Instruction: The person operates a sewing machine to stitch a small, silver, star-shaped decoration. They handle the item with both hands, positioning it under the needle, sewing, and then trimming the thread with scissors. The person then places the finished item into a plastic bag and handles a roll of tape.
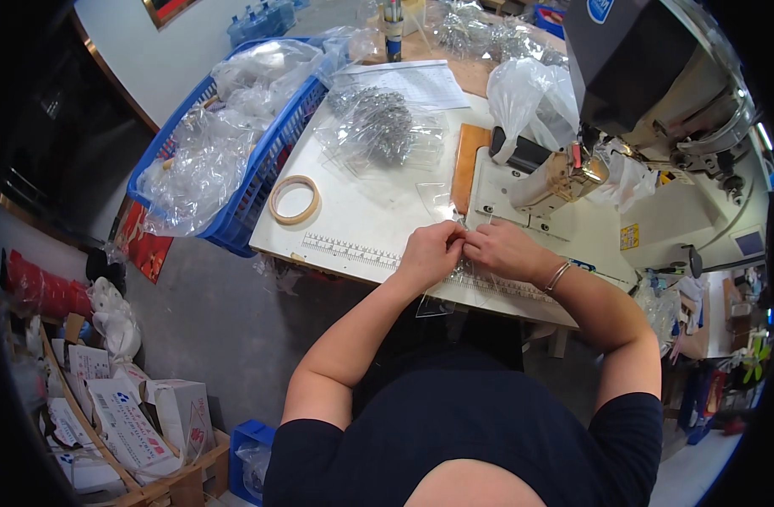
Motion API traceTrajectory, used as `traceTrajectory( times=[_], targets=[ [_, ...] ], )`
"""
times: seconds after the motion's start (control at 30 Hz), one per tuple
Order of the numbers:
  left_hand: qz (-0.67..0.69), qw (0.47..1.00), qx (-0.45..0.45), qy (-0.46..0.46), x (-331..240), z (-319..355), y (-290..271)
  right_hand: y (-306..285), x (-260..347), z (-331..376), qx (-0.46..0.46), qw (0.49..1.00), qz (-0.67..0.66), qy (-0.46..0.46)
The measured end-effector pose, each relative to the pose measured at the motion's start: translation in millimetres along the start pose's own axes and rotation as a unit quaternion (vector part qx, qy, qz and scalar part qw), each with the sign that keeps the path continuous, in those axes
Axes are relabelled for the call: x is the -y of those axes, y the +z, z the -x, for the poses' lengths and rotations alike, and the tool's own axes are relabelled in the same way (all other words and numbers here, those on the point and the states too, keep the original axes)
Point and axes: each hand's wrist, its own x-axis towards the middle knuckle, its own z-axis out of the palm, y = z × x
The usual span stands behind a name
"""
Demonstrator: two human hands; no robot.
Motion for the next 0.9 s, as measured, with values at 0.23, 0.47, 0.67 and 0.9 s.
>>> traceTrajectory(
  times=[0.23,0.47,0.67,0.9],
  targets=[
    [0.023,1.0,0.008,-0.009,0.6,1.2,0.9,17.6,2.6,11.7,-0.096,0.984,-0.119,0.087],
    [0.008,1.0,0.014,-0.023,-2.1,0.7,-1.0,2.8,1.9,15.4,-0.045,0.991,-0.105,0.07],
    [0.025,1.0,-0.004,-0.002,-0.5,1.4,0.1,-0.3,4.7,5.6,-0.013,0.999,-0.016,0.03],
    [0.016,1.0,-0.003,0.012,-0.3,2.8,-0.4,18.0,4.1,6.6,-0.1,0.985,-0.097,0.105]
  ],
)
